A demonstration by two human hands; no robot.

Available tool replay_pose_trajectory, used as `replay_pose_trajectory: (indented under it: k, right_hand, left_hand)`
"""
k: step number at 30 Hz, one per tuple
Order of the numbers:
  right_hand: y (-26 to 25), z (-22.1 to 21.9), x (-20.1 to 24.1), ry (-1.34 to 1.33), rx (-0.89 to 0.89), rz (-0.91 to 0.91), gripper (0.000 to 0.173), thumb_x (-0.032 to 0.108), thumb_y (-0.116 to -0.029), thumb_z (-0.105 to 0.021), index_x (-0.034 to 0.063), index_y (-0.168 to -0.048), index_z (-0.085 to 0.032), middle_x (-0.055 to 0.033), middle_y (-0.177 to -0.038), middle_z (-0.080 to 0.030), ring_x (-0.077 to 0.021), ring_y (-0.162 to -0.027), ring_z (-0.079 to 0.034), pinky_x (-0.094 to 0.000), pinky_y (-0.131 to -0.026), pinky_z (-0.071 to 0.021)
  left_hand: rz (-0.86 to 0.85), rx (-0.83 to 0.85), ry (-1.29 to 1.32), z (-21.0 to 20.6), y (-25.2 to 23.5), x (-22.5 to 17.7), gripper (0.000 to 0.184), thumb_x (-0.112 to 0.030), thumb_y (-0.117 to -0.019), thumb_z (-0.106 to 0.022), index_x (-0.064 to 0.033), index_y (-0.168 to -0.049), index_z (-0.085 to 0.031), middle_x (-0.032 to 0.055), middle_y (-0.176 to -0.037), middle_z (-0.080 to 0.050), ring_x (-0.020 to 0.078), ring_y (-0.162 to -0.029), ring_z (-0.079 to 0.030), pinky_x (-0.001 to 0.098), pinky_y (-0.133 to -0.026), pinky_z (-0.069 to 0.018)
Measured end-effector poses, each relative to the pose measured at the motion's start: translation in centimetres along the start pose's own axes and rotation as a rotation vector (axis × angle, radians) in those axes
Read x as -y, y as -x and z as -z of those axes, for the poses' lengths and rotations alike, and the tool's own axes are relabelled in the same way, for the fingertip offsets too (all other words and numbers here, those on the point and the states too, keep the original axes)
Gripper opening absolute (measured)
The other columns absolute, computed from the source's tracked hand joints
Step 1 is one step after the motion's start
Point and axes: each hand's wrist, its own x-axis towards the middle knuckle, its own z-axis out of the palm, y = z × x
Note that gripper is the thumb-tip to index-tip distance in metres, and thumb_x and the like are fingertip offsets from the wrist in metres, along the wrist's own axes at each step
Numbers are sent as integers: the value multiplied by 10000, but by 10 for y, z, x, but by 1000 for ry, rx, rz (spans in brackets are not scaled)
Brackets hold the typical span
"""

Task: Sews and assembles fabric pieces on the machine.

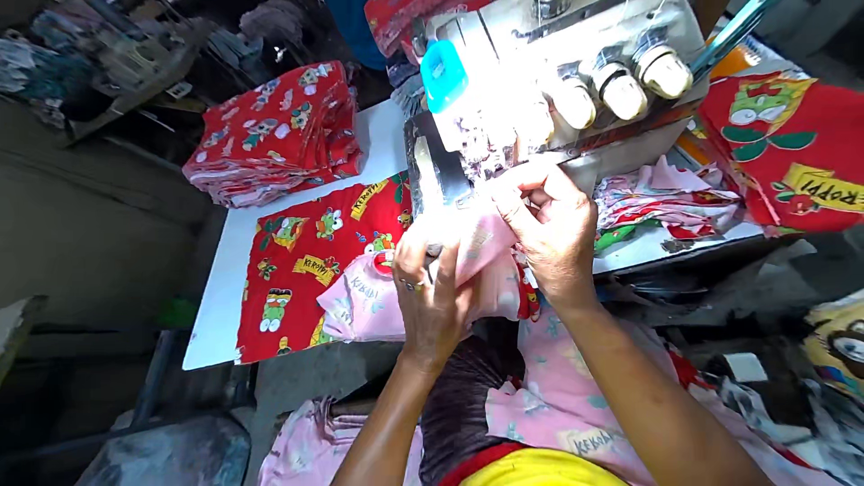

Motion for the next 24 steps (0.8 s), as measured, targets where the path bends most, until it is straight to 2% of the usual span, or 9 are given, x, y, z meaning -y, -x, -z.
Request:
replay_pose_trajectory:
  k: [3, 4, 7, 9, 13, 16, 20, 22, 24]
  right_hand:
    - [0, 2, -1, 15, 2, 0, 110, 87, -974, -683, 44, -1069, -648, -32, -1001, -657, -42, -872, -664, -163, -708, -575]
    - [-1, 2, -1, 18, 8, -6, 110, 93, -974, -686, 47, -1067, -648, -29, -995, -654, -37, -854, -659, -158, -695, -570]
    - [0, 0, -1, -1, 31, -31, 115, 85, -966, -695, 41, -1059, -644, -38, -953, -662, -48, -781, -666, -165, -646, -574]
    - [-1, -3, -1, 7, 41, -18, 109, 87, -963, -702, 38, -1040, -644, -37, -917, -667, -50, -760, -664, -165, -641, -569]
    - [-2, 0, -2, 21, 61, 9, 128, 67, -946, -713, 13, -1054, -668, -51, -968, -683, -55, -829, -680, -174, -695, -581]
    - [-2, 0, -2, 12, 68, 17, 128, 54, -938, -719, 13, -1048, -668, -49, -956, -682, -49, -811, -676, -163, -681, -574]
    - [-2, -2, 0, -30, 85, 33, 129, 53, -941, -716, 9, -1053, -669, -57, -985, -682, -49, -819, -676, -164, -677, -575]
    - [-1, -3, 2, -41, 94, 28, 124, 56, -944, -715, 9, -1048, -666, -55, -980, -679, -43, -800, -670, -156, -666, -570]
    - [-3, -4, 3, -29, 82, 21, 117, 56, -939, -719, 12, -1036, -672, -44, -964, -663, -27, -787, -654, -141, -666, -561]
  left_hand:
    - [325, -21, 277, 23, -18, 0, 164, -122, -963, -655, -8, -1056, -728, 104, -1258, -660, 152, -1242, -591, 338, -1050, -483]
    - [539, 26, 396, 36, -30, -1, 208, -164, -1031, -561, -10, -1059, -698, -17, -1085, -683, 8, -1037, -635, 228, -888, -537]
    - [1014, 260, 785, 63, -73, 12, 325, -328, -1113, -379, -206, -1201, -667, -90, -917, -700, 1, -766, -675, 211, -656, -587]
    - [984, 381, 821, 62, -82, 29, 315, -281, -1122, -358, -192, -1192, -651, -69, -822, -662, -4, -626, -600, 154, -564, -508]
    - [810, 603, 806, 70, -90, 35, 504, -10, -1029, -518, -167, -1490, -387, 7, -972, -743, 35, -729, -690, 161, -689, -558]
    - [691, 600, 789, 67, -91, 26, 641, 92, -916, -644, -117, -1476, -412, -12, -1067, -742, 18, -811, -695, 153, -749, -564]
    - [372, 533, 612, 48, -89, 34, 680, -254, -958, -675, -72, -1539, -371, 16, -1499, -528, 29, -1183, -591, 178, -924, -503]
    - [196, 529, 557, 39, -93, 40, 759, -408, -958, -670, -55, -1557, -366, 47, -1504, -533, 73, -1284, -546, 241, -1048, -458]
    - [121, 584, 458, 37, -99, 42, 746, -490, -918, -711, -79, -1495, -481, 27, -1304, -636, 75, -1192, -577, 284, -1041, -463]
